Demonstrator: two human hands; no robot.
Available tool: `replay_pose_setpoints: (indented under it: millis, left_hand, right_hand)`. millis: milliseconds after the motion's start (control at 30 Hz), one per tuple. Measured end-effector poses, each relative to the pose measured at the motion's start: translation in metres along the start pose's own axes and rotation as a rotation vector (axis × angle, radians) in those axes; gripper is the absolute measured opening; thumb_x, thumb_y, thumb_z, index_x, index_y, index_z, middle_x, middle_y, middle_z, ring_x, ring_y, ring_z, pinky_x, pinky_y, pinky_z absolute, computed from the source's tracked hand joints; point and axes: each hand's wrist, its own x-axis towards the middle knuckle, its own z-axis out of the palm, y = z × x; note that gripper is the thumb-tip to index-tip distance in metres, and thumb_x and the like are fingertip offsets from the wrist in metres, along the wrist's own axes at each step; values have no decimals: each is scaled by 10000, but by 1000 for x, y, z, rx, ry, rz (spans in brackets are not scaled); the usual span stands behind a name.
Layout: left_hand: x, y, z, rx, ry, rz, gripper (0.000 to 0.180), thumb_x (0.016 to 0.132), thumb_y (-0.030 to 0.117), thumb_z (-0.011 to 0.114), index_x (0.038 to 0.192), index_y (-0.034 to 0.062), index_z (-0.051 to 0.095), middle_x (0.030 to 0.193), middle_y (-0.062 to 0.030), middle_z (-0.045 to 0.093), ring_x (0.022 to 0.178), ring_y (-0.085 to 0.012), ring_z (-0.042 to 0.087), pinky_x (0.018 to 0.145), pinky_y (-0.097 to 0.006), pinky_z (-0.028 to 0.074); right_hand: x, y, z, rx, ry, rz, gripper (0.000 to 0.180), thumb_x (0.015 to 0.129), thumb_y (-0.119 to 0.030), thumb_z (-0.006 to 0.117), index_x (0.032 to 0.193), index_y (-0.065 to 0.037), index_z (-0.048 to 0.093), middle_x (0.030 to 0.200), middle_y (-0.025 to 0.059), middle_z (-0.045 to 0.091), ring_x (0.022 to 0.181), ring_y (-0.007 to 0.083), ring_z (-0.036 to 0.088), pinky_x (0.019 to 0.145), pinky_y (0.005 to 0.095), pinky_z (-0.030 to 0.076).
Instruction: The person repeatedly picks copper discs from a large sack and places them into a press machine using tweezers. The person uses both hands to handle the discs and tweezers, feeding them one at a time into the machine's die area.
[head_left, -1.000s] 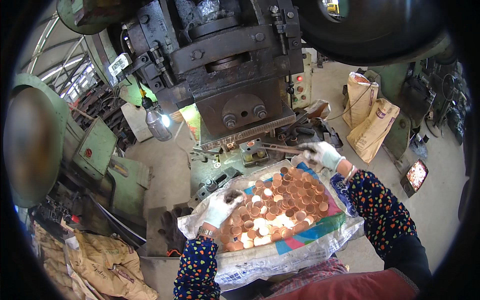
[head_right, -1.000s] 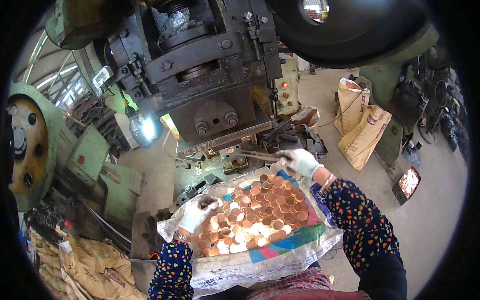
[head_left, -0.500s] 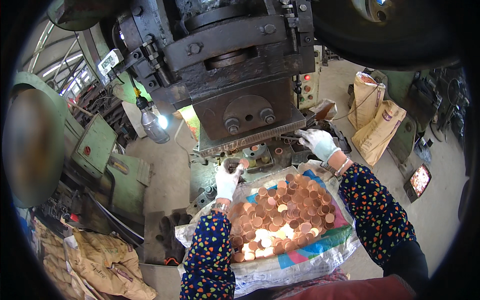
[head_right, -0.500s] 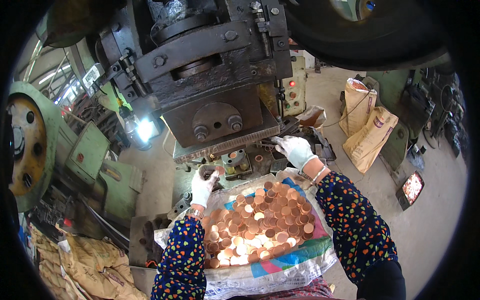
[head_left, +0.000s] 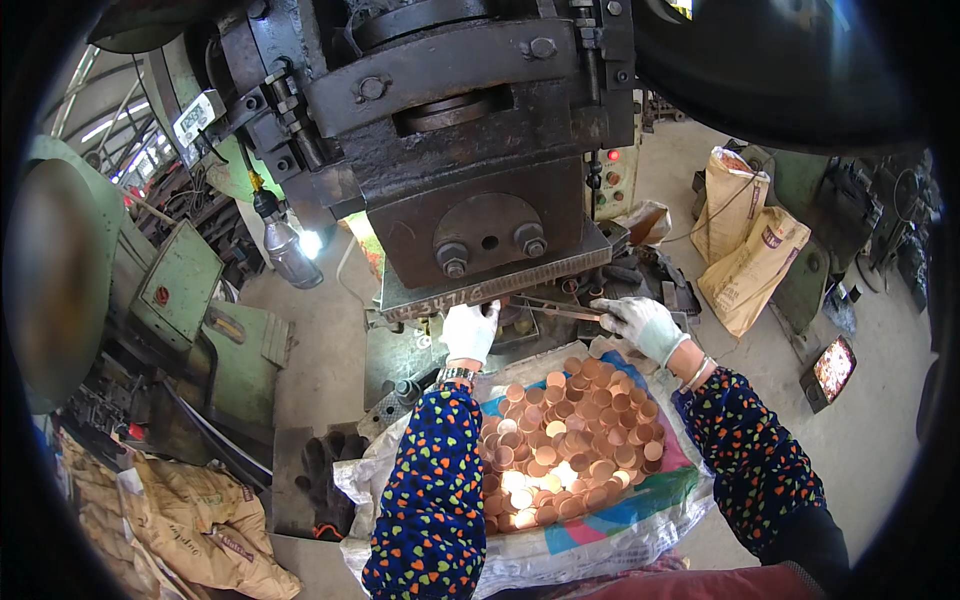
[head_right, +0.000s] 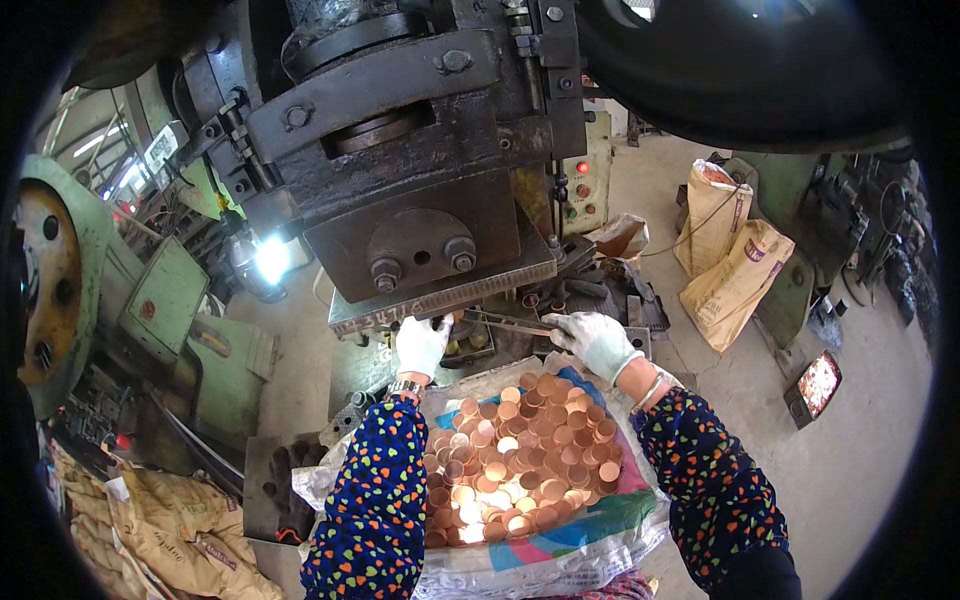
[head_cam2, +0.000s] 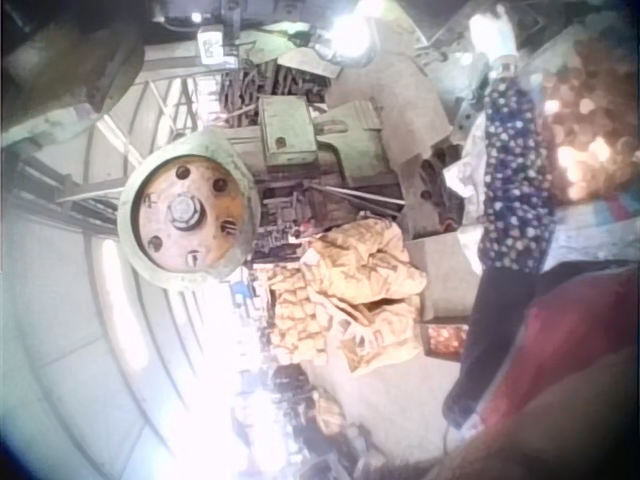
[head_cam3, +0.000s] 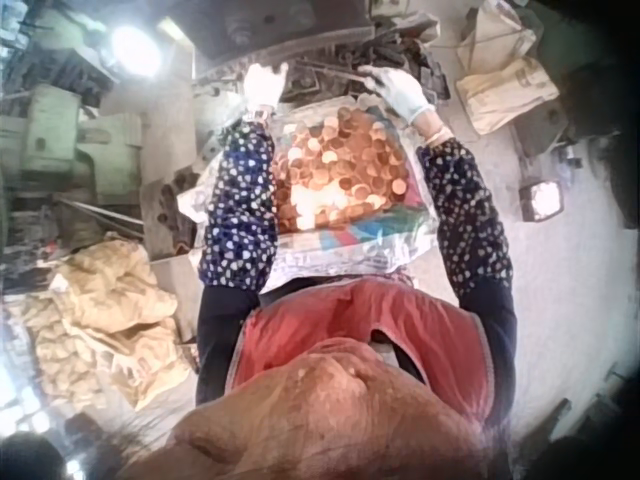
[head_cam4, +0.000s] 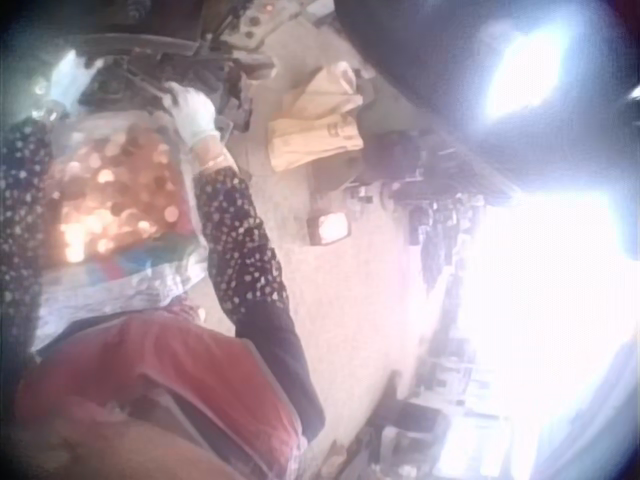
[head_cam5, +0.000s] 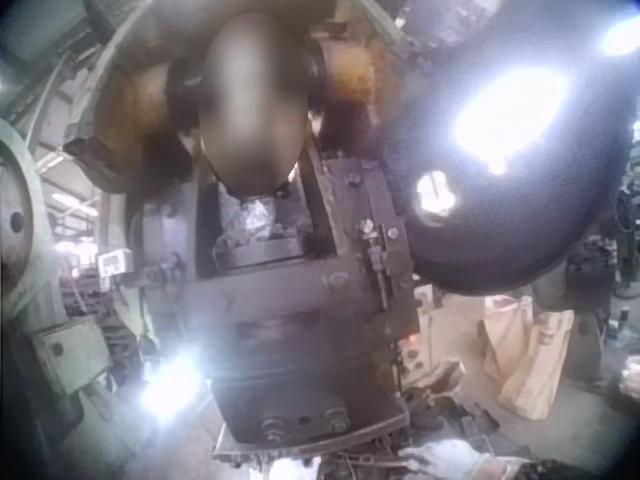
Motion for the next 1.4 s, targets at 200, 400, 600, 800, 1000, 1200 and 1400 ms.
replay_pose_setpoints:
  millis: [200, 400, 600, 800, 1000, 1200, 1400]
  left_hand:
    - [-13, -1, -21, -241, 84, 82, 220, 818, 319, 639, 877, 111, 684, 857, -136, 639, 790, -327, 620, 707, -402, 498]
    - [-71, -21, -85, -428, -475, 46, 236, 822, 236, 651, 1011, 96, 670, 979, -111, 638, 880, -207, 631, 803, -321, 500]
    - [-158, -54, -138, 44, -653, 198, 534, 755, 458, 689, 1182, 149, 602, 1188, -109, 566, 1117, -297, 532, 956, -400, 428]
    - [-171, -64, -126, -71, -659, 104, 480, 703, 408, 727, 1093, 143, 637, 1081, -62, 578, 1068, -246, 526, 932, -367, 431]
    - [-174, -68, -126, -135, -622, 86, 462, 693, 366, 758, 1071, 127, 641, 1013, -67, 592, 982, -238, 562, 873, -349, 463]
    - [-172, -71, -130, -223, -607, 44, 386, 683, 307, 777, 984, 101, 652, 938, -79, 638, 910, -238, 597, 820, -351, 479]
    - [-169, -68, -137, -283, -610, -71, 247, 746, 229, 719, 922, 73, 644, 886, -95, 667, 833, -242, 634, 756, -355, 496]
  right_hand:
    - [5, -14, -5, -54, -65, 31, 309, 930, -301, 481, 1188, -160, 576, 856, 136, 648, 830, 311, 624, 716, 408, 501]
    - [-18, -42, -7, -22, -62, -87, 282, 924, -314, 485, 1140, -167, 592, 866, 106, 662, 809, 289, 637, 693, 405, 512]
    - [-102, -89, 9, 478, -165, 34, 300, 891, -225, 548, 1150, -95, 626, 869, 147, 648, 794, 291, 618, 700, 357, 477]
    - [-157, -105, 23, 831, -285, 297, 414, 904, -266, 577, 1215, 7, 570, 752, 41, 605, 657, 83, 535, 609, 252, 446]
    - [-163, -97, 30, 1000, -291, 413, 484, 895, -345, 607, 1234, -2, 565, 766, -4, 583, 648, 45, 503, 543, 199, 405]
    - [-164, -102, 30, 966, -290, 420, 422, 900, -258, 594, 1226, 10, 567, 775, -5, 581, 653, 46, 506, 559, 203, 422]
    - [-162, -100, 32, 929, -284, 372, 423, 896, -242, 594, 1211, 38, 564, 813, 12, 590, 681, 63, 524, 628, 224, 451]
